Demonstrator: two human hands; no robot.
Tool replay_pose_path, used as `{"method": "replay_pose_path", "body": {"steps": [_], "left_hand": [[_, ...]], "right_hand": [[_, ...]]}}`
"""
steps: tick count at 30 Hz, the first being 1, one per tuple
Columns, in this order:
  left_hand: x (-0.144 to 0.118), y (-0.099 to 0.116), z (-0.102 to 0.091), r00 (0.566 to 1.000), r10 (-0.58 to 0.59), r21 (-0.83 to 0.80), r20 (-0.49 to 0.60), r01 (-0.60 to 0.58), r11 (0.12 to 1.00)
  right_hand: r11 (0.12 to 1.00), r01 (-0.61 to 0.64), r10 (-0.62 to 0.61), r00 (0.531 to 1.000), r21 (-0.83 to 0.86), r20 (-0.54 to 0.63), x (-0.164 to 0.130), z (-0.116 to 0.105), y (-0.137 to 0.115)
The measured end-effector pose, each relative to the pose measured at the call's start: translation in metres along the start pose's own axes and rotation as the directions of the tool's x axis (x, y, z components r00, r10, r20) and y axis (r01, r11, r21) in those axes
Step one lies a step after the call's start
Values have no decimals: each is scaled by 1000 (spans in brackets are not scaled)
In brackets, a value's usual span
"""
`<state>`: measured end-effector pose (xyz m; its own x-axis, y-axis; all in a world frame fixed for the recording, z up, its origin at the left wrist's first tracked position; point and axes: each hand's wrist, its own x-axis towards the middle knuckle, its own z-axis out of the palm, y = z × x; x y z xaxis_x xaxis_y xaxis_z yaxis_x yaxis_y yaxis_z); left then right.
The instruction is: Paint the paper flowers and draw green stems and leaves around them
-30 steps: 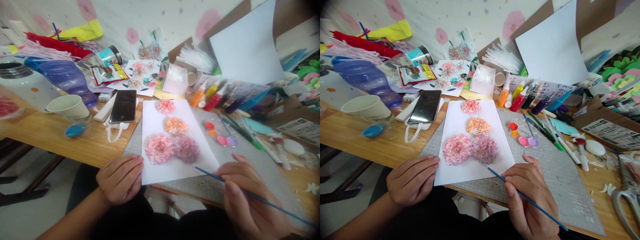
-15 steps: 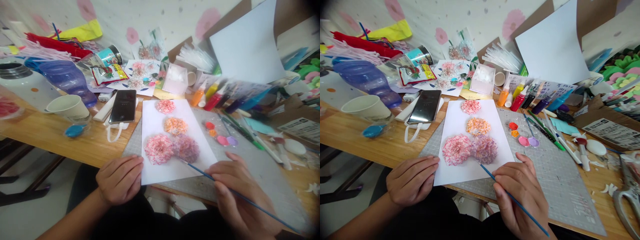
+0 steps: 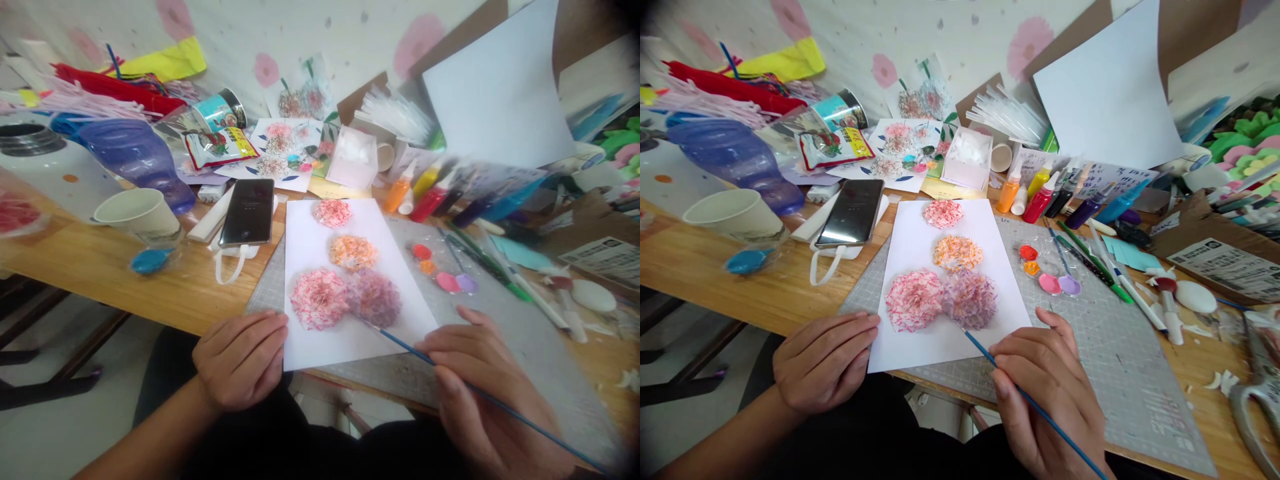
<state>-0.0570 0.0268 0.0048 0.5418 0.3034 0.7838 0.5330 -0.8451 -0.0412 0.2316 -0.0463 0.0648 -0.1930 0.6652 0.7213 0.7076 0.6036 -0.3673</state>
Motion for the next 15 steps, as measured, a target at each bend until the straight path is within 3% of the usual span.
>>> {"method": "replay_pose_path", "body": {"steps": [7, 15], "left_hand": [[1, 0, -1, 1000, 4, 7, 0, -4, 1000], [1, -1, 0, 1000, 5, -2, -1, -5, 1000]], "right_hand": [[999, -52, 52, 997, 10, -58, -9, -6, 2], [1000, -28, 28, 999, 2, -37, 0, 4, 3]]}}
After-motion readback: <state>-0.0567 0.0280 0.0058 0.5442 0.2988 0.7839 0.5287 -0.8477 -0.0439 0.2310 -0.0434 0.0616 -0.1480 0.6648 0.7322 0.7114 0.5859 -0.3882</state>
